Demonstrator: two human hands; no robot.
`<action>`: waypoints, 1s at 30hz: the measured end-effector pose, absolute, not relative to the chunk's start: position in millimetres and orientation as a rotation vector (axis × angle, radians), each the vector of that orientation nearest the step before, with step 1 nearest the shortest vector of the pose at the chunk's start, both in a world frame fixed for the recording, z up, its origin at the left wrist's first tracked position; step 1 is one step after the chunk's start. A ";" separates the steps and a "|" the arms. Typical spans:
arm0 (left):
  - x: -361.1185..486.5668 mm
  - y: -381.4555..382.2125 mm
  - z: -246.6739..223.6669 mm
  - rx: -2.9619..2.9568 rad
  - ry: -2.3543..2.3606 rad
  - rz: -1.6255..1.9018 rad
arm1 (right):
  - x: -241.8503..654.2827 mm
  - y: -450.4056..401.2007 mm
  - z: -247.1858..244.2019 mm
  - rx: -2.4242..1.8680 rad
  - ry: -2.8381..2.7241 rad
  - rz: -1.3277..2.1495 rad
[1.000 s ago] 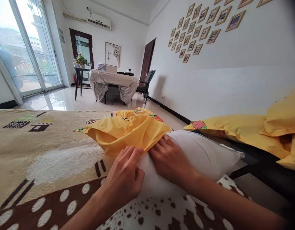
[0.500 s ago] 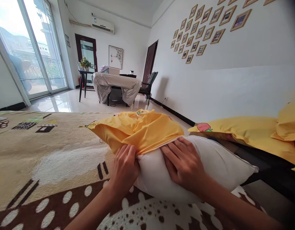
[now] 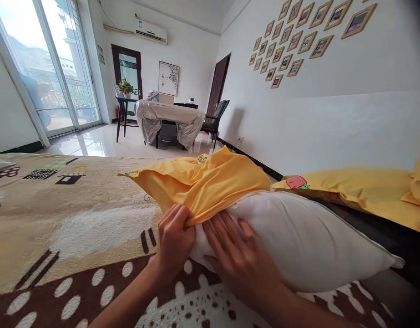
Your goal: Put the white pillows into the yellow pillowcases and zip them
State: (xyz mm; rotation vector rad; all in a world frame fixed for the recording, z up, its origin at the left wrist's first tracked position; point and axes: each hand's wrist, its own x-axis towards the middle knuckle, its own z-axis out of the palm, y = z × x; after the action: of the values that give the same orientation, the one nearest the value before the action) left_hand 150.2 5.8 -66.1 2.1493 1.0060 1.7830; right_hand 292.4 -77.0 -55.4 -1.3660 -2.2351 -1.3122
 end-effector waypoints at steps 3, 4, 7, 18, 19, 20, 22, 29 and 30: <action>156.3 0.1 -70.6 2.243 0.961 1.838 | 299.6 -54.4 -48.3 -1.388 -2.312 -1.254; 159.3 -2.0 -73.9 2.294 0.933 1.848 | 301.2 -48.1 -46.2 -1.400 -2.332 -1.245; 169.0 -8.1 -85.8 2.459 0.844 1.840 | 303.5 -33.6 -42.4 -1.448 -2.340 -1.221; 164.4 21.8 -96.1 2.849 1.093 1.839 | 325.6 -42.3 -44.2 -1.365 -1.986 -1.227; 162.8 26.2 -96.6 2.849 1.098 1.852 | 327.0 -42.7 -43.3 -1.378 -1.954 -1.227; 161.8 29.6 -97.8 2.849 1.076 1.853 | 327.5 -42.7 -42.4 -1.385 -1.926 -1.224; 161.8 33.0 -101.4 2.824 0.981 1.854 | 326.0 -41.9 -40.6 -1.380 -1.869 -1.198; 169.1 30.6 -111.0 2.576 0.901 1.967 | 302.5 -48.4 -34.3 -1.284 -1.810 -0.920; 168.6 32.6 -111.0 2.540 0.884 2.028 | 297.4 -51.0 -34.4 -1.256 -1.810 -0.911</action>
State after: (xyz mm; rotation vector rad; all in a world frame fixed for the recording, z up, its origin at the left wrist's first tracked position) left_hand 168.6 32.6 -111.0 2.5405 0.8844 2.0281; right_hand 297.4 -51.0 -34.4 -1.2559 -1.8098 -0.9109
